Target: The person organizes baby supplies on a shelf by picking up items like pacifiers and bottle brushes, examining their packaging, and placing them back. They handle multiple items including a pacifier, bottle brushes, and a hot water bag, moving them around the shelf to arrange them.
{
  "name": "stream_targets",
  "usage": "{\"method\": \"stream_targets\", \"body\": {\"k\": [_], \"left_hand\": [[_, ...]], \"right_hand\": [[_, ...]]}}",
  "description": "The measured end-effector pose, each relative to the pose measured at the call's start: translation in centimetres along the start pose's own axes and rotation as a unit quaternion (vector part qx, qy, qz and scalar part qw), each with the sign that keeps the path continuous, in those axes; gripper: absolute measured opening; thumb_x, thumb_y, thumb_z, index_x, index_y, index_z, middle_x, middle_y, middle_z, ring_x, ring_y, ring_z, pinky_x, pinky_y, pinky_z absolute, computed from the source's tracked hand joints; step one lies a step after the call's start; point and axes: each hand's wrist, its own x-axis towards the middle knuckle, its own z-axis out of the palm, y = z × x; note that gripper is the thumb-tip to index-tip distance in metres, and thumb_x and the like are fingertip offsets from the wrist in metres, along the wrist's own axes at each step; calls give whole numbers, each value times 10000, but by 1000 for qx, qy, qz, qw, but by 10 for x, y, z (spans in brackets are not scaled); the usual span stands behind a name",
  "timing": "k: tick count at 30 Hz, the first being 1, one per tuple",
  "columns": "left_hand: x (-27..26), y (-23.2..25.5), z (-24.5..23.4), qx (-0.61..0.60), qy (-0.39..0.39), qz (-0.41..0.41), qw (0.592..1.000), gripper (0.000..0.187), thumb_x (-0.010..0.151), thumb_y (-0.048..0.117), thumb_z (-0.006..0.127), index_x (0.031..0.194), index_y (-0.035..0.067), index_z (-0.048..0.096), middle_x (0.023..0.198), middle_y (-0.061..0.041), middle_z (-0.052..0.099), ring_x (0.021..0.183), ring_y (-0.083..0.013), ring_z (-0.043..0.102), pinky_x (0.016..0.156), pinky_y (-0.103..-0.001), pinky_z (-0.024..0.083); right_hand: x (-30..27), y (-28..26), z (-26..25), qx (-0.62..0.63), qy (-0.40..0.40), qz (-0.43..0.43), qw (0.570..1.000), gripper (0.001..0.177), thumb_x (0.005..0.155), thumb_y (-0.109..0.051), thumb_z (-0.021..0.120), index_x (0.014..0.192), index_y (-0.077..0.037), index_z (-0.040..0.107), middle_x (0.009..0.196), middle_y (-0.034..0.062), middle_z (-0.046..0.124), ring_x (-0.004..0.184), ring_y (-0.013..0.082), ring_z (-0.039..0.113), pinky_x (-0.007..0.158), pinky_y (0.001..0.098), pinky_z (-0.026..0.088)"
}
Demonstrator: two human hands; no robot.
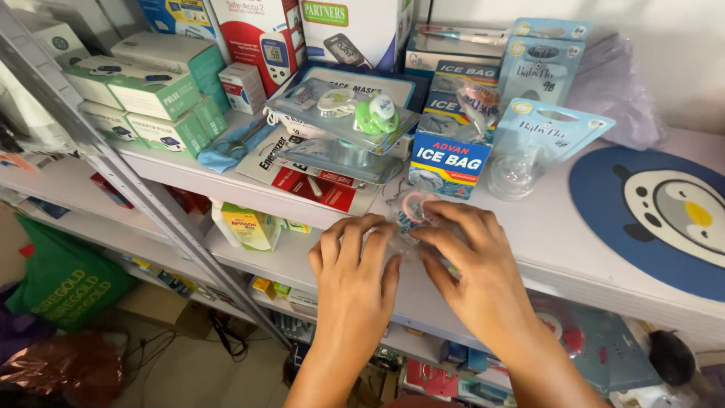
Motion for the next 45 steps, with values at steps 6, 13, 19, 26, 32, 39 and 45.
{"method": "stream_targets", "body": {"k": [6,13,19,26,32,39,45], "left_hand": [[0,2,17,-23,38,30,999,357,851,64,722,1200,102,655,1243,-35,635,1203,-295,526,952,-476,359],[8,24,33,-76,32,65,994,406,830,18,704,1227,95,661,1264,-34,641,1201,-285,552,973,-450,376],[19,51,45,-137,13,99,985,463,856,61,727,1309,64,632,1396,-85,576,1289,-317,521,1027,-465,377],[25,75,70,-172,-6,138,975,409,883,87,719,1285,70,645,1401,-88,572,1308,-319,521,1066,-470,375],[23,82,88,-146,-37,161,975,382,879,122,731,1248,55,659,1301,-62,620,1261,-293,546,1071,-483,352],[21,75,78,-141,-18,143,979,395,869,116,729,1255,66,660,1332,-73,616,1275,-279,554,1078,-487,340],[21,53,55,-107,40,107,988,363,893,112,728,1249,89,661,1320,-56,624,1282,-290,559,1094,-492,336]], "right_hand": [[-4,5,-4,16,26,35,999,223,780,23,769,979,-63,720,1211,73,665,1138,312,603,932,396,522],[-21,22,-27,-11,53,83,995,215,816,56,723,1005,-46,717,1155,84,687,1085,298,654,894,391,542],[-37,41,-55,-42,104,117,987,207,839,29,729,1028,-57,727,1142,111,693,1069,291,676,900,365,538],[-52,58,-84,-110,138,142,974,179,878,-8,743,1048,-64,735,1130,109,681,1082,303,659,947,392,519],[-60,64,-89,-114,100,145,978,201,863,-16,744,1058,-64,732,1177,112,666,1121,318,626,967,406,501],[-53,54,-83,-126,112,123,978,286,840,-51,758,1120,-94,723,1235,126,652,1112,341,577,962,419,454],[-37,37,-67,-87,111,73,987,243,874,-56,755,1107,-108,713,1246,103,664,1138,309,583,985,406,438]]}}
